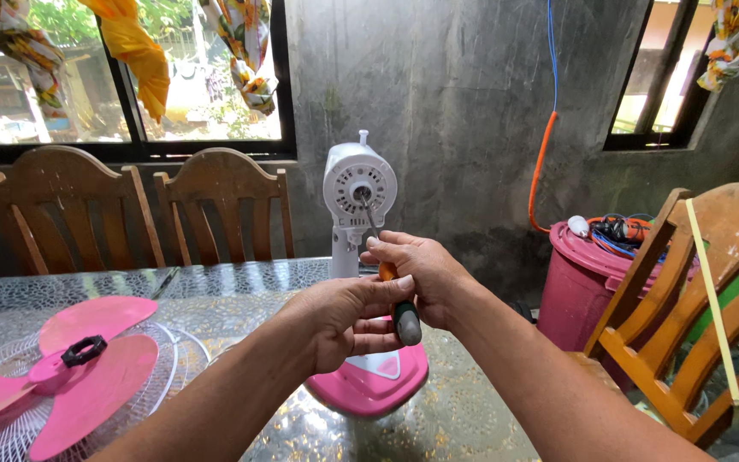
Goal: The person uses a screwdriver to loosen and remove screws from the rear motor housing of a pink and white electric fan. The fan blades and front grille are already detached and placed on the table. The person continues to unscrew the housing throughout the clip.
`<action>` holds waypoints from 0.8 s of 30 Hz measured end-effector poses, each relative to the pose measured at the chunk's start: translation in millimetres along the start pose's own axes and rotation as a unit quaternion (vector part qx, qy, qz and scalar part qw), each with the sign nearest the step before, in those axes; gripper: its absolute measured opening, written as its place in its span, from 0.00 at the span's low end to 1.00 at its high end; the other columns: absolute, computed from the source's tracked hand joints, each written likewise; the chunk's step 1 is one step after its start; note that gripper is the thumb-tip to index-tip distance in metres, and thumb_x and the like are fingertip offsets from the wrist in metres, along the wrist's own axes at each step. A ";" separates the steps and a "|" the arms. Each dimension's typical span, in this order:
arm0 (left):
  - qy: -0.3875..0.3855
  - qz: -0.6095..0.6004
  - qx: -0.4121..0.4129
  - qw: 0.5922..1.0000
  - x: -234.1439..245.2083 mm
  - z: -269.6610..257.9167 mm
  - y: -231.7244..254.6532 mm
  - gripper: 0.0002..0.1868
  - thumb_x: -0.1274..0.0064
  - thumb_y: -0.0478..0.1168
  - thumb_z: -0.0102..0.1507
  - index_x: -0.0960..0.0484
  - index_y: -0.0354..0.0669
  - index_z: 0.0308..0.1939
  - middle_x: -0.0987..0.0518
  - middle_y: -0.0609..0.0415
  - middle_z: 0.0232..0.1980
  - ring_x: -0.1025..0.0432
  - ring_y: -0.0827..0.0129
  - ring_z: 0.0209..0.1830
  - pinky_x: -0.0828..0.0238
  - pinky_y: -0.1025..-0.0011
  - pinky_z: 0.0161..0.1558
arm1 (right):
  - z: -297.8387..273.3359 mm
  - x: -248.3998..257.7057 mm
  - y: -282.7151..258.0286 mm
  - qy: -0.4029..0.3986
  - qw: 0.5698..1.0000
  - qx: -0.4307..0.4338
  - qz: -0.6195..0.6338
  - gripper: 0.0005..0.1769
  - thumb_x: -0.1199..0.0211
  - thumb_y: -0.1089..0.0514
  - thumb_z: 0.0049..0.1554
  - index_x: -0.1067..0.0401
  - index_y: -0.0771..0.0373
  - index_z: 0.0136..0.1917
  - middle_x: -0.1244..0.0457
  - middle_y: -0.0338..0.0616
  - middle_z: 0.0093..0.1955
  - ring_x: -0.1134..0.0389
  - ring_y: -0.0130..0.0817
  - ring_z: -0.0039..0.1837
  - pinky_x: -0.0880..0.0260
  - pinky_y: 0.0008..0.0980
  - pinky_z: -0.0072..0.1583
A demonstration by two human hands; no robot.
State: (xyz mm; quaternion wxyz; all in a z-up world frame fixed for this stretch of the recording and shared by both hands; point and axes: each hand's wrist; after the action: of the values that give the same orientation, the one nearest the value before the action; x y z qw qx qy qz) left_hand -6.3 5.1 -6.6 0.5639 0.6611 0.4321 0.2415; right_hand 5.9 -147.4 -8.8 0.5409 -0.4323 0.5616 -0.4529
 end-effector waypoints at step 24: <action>-0.017 0.202 0.052 0.978 32.8 -10.7 -143.5 0.11 0.38 0.40 0.63 0.16 0.32 0.36 0.21 0.54 0.29 0.28 0.74 0.23 0.31 0.76 0.24 | -67.3 26.8 127.7 0.047 0.989 -0.138 -0.006 0.34 0.45 0.67 0.60 0.47 0.66 0.79 0.33 0.57 0.58 0.26 0.42 0.48 0.20 0.34 0.48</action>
State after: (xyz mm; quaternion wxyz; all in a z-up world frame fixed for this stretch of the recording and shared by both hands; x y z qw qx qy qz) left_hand -41.1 37.2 -146.4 0.4755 0.7672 0.2918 0.3164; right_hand -61.9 -143.2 -139.0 0.4463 -0.4840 0.6411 -0.3945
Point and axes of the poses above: each hand's wrist, its own z-axis towards the middle knuckle, its own x-axis out of the back of the hand, y = z × x
